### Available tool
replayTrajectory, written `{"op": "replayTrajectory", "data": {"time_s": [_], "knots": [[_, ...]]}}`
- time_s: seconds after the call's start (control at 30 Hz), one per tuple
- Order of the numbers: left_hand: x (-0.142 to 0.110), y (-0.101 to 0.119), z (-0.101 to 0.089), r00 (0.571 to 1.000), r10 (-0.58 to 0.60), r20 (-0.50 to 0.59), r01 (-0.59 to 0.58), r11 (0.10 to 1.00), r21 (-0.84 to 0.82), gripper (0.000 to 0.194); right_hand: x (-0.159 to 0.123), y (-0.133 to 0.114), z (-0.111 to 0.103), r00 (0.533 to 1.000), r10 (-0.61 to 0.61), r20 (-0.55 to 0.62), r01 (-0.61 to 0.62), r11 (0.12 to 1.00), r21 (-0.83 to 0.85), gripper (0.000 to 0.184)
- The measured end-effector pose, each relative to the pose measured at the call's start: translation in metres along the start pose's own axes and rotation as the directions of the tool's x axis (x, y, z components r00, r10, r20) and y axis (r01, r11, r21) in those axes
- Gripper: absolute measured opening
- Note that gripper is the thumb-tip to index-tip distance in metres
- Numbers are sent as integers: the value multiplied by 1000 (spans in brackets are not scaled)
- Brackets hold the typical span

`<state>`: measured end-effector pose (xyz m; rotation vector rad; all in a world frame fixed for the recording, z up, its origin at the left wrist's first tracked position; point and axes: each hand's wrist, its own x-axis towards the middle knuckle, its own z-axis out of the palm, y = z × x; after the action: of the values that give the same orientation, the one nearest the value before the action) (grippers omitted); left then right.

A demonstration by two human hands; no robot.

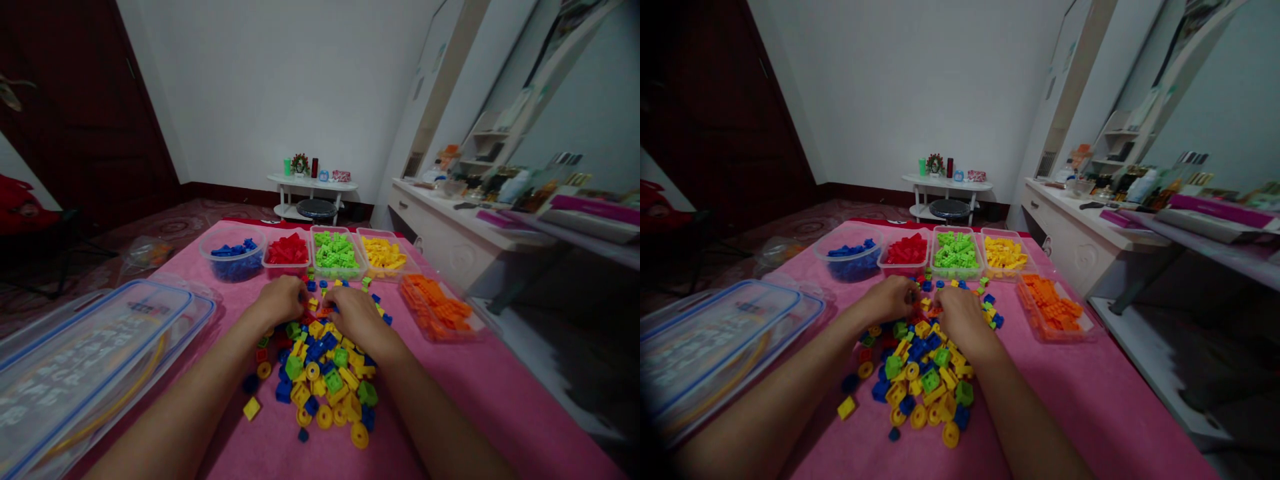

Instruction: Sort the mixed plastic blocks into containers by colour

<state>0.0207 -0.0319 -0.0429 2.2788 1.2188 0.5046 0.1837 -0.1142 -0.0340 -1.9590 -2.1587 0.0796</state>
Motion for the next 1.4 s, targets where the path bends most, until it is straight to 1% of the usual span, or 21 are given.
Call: {"op": "replayTrajectory", "data": {"time_s": [0.07,0.1,0.2,0.27,0.33,0.4,0.47,0.53,0.6,0.67,0.73,0.77,0.83,0.9,0.97,1.03,1.1,1.17,1.23,1.33,1.4], "knots": [[4,0,-2,1000,10,11,-8,984,-176,18,2,2,-6,996,39,-78,-33,997,76,20],[5,2,-4,1000,6,28,3,957,-289,20,4,4,-8,990,61,-127,-44,990,131,18],[6,10,-10,994,-32,100,86,800,-594,29,11,6,-9,966,116,-232,-25,933,360,16],[3,17,-15,989,-53,142,136,716,-685,32,13,7,-8,963,131,-235,0,873,488,20],[0,22,-19,984,-81,160,171,680,-713,32,13,7,-7,969,124,-215,9,849,529,26],[-2,25,-21,981,-100,169,192,665,-722,30,11,8,-9,970,135,-200,-23,877,480,28],[-1,24,-21,981,-112,158,192,661,-726,29,8,8,-13,966,172,-191,-81,908,410,24],[0,22,-20,983,-113,142,181,660,-729,28,7,8,-14,958,205,-200,-107,904,413,20],[1,20,-18,985,-105,138,173,656,-735,29,8,6,-13,960,201,-193,-67,840,538,20],[1,20,-16,985,-94,142,169,636,-753,31,10,3,-10,974,171,-152,-16,712,702,27],[1,21,-12,987,-99,126,160,603,-782,31,12,-1,-7,982,150,-118,4,601,799,31],[1,22,-9,988,-106,112,153,589,-794,31,13,-2,-5,981,153,-115,6,579,815,31],[3,22,-1,991,-108,80,128,587,-799,26,14,-2,-3,973,185,-136,2,584,812,24],[5,20,8,997,-71,43,78,638,-766,19,15,3,-3,963,221,-154,-10,603,798,18],[7,18,18,1000,-9,-11,-1,753,-658,11,15,10,-6,952,255,-168,-23,607,795,16],[7,16,26,997,60,-52,-77,897,-435,15,15,17,-12,942,282,-183,-21,593,805,17],[4,16,30,988,149,-47,-154,978,-144,22,15,21,-16,933,305,-190,-20,572,820,18],[2,19,31,972,235,3,-234,967,96,23,15,23,-19,929,315,-193,-19,563,826,19],[1,21,31,961,275,42,-277,932,236,20,15,22,-18,933,302,-194,-15,573,819,20],[2,20,30,966,258,16,-250,919,305,19,16,22,-15,946,263,-188,-18,624,781,21],[4,15,29,972,228,-48,-208,940,270,19,16,24,-14,949,248,-196,-26,679,733,21]]}}
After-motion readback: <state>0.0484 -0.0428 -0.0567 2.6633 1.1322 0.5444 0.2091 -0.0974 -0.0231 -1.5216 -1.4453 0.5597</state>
